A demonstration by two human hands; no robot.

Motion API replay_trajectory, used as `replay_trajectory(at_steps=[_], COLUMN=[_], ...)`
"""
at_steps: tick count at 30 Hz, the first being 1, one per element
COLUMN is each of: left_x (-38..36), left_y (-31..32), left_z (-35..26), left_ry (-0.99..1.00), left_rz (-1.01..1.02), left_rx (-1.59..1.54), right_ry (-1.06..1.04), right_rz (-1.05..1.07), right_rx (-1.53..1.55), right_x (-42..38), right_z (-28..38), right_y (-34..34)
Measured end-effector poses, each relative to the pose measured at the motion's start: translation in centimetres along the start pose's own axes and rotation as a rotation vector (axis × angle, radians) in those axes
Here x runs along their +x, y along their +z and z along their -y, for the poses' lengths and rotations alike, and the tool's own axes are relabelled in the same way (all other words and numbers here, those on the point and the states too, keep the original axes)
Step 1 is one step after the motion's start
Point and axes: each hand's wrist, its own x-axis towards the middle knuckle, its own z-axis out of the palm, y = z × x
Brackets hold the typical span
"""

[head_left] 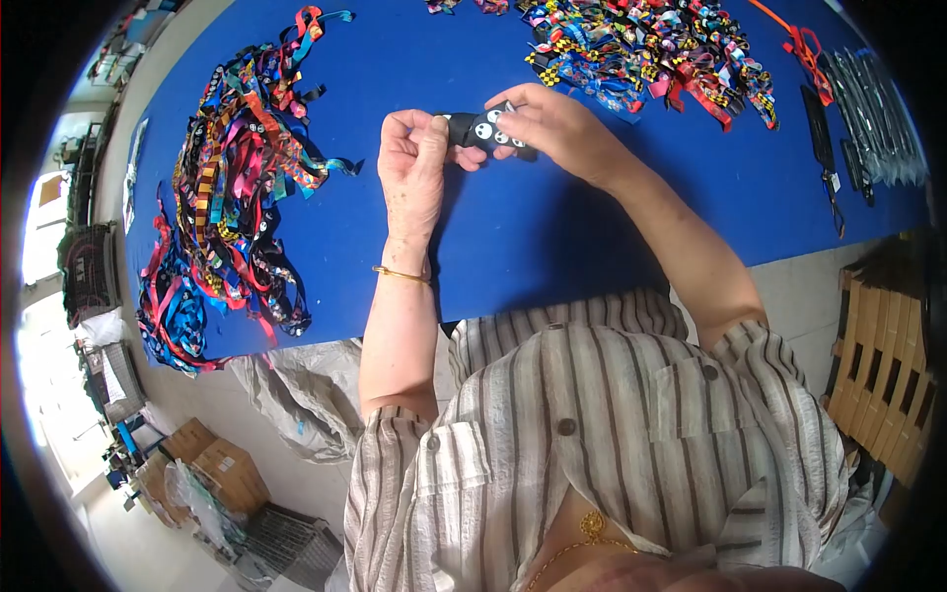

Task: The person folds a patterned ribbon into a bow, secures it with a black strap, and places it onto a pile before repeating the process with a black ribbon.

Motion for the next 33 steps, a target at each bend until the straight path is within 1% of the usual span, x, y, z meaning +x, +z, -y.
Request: replay_trajectory(at_steps=[2, 5, 8, 11, 14, 17, 23, 29, 33], left_x=[0.0, 0.0, 0.1, 0.4, 0.4, 0.2, 0.3, 0.1, 0.1], left_y=[0.2, 0.0, 0.0, -0.3, -0.3, 0.0, 0.1, 0.2, 0.5], left_z=[0.0, 0.2, 0.4, 0.6, 0.3, 0.1, 0.2, 0.0, -0.2], left_ry=[-0.016, -0.018, -0.047, -0.093, -0.118, -0.128, -0.115, -0.113, -0.137], left_rz=[0.005, 0.039, 0.060, 0.121, 0.155, 0.160, 0.172, 0.150, 0.120], left_rx=[0.008, 0.014, -0.039, -0.078, -0.129, -0.153, -0.140, -0.117, -0.118], right_ry=[-0.003, 0.025, -0.038, -0.064, -0.087, -0.091, -0.062, -0.035, -0.067], right_rz=[-0.020, -0.052, -0.156, -0.213, -0.196, -0.215, -0.187, -0.204, -0.155], right_rx=[0.035, -0.029, 0.051, 0.089, 0.129, 0.100, 0.073, 0.076, 0.181], right_x=[0.2, 0.0, 0.2, 0.4, 0.9, 0.9, 0.7, 0.5, 0.5], right_z=[-0.7, -0.5, -0.7, -0.8, -1.5, -1.5, -1.8, -1.5, -2.0], right_y=[-0.2, 0.1, 1.1, 1.7, 1.5, 1.3, 1.0, 1.1, 1.0])
